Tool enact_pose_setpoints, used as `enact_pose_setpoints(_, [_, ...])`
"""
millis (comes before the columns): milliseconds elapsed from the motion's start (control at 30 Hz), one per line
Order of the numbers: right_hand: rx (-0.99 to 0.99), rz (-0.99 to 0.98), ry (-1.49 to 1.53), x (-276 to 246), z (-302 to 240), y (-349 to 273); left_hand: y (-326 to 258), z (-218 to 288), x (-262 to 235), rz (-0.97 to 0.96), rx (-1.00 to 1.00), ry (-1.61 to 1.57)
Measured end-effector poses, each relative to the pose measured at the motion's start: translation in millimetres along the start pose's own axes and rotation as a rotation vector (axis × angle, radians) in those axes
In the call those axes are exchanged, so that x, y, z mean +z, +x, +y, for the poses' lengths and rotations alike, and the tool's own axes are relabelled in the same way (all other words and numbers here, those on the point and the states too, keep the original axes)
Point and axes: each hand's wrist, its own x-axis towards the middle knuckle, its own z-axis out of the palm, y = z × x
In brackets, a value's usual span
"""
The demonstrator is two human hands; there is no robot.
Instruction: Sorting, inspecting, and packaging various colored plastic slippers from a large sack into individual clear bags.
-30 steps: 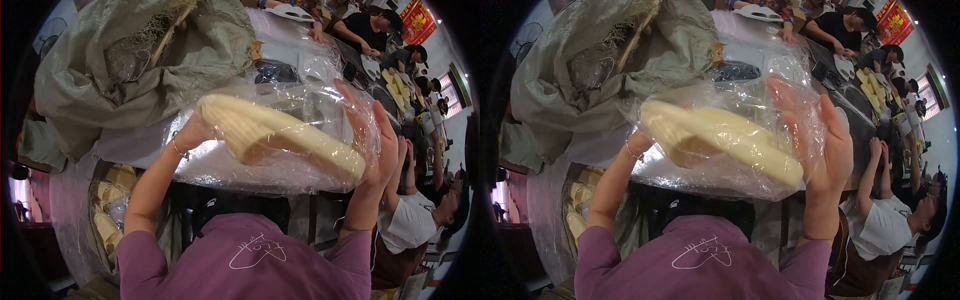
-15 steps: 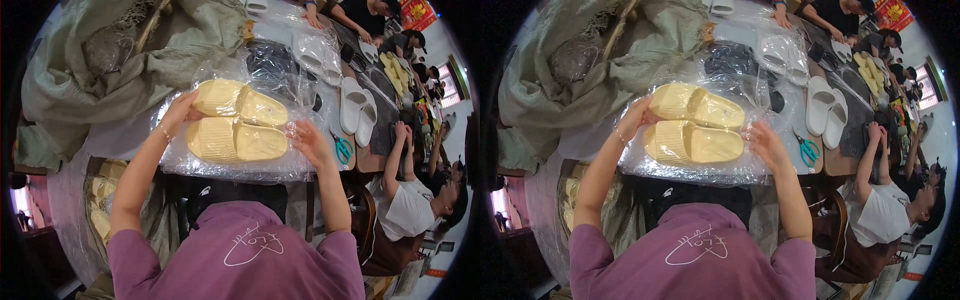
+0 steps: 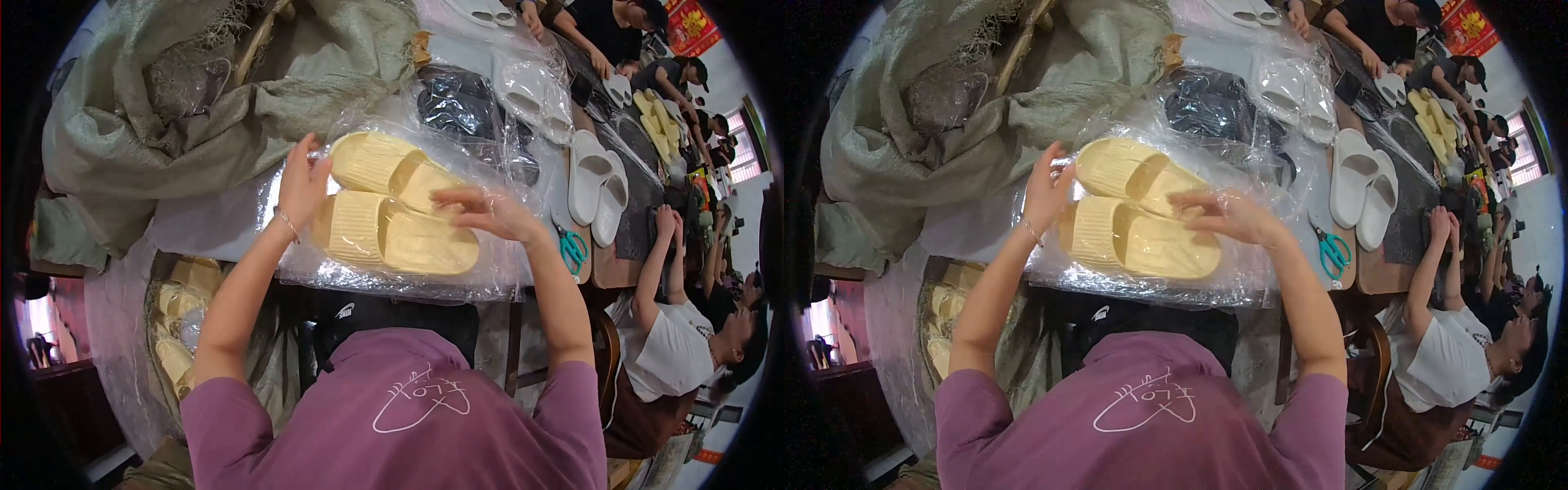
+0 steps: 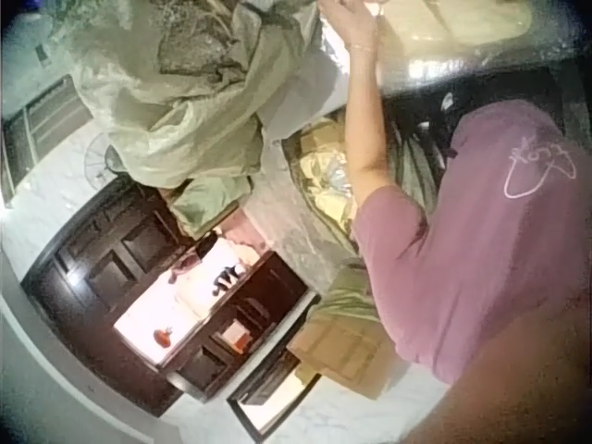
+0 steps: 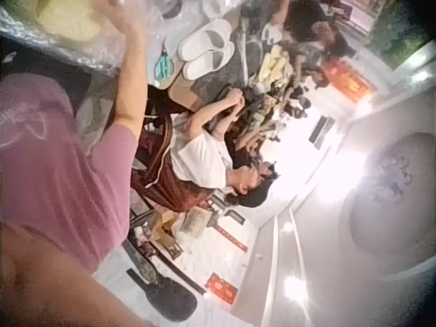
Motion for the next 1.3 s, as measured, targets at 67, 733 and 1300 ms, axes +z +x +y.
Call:
enact_pose_setpoints(67, [-0.239,0.142,-0.435,16.5,-5.1,19.1,-17.6,14.0,-11.7,-0.091,0.187,0.025])
enact_pose_setpoints(733, [0.072,0.505,-0.927,-11.9,28.8,-110.8,-66.6,-15.2,6.8,-0.402,0.386,0.649])
enact_pose_setpoints(1300, [-0.349,0.659,-0.707,74.6,-76.7,-1.5,-10.5,-38.1,5.6,-0.552,0.506,-0.017])
